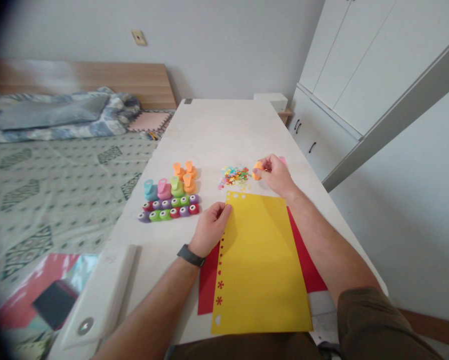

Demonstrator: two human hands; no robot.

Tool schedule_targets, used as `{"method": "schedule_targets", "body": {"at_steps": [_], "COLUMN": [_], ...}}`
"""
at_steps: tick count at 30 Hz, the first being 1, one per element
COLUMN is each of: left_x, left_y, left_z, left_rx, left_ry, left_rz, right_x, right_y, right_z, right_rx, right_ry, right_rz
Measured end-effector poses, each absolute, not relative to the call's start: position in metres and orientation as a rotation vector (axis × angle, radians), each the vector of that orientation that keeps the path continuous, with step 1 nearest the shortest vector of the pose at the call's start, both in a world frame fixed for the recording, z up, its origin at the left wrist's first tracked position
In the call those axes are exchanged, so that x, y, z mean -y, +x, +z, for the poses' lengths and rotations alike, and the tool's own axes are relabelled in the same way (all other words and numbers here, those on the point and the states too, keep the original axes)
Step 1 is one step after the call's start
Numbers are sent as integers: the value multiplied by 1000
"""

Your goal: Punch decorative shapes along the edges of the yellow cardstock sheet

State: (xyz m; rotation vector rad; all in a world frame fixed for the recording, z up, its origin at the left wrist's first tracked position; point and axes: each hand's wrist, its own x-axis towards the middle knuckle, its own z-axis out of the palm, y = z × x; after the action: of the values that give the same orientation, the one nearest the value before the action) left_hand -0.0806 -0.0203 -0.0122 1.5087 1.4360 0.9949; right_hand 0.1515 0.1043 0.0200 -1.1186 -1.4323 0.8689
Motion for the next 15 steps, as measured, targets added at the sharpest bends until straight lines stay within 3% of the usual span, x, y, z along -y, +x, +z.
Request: {"method": "schedule_targets", "body": {"at_steps": [6, 15], "left_x": [20, 21], "left_y": [-80, -81], "left_z": [-13, -11], "left_rx": [-1432, -1428], "left_ry": [1524, 1499], "left_rz": [996, 993], "right_x": [-107, -106], "right_y": [153, 155], "right_z": [15, 23], "right_rx": [1353, 1011], "right_ry": [-1132, -1155], "right_rz": [855, 1201]}}
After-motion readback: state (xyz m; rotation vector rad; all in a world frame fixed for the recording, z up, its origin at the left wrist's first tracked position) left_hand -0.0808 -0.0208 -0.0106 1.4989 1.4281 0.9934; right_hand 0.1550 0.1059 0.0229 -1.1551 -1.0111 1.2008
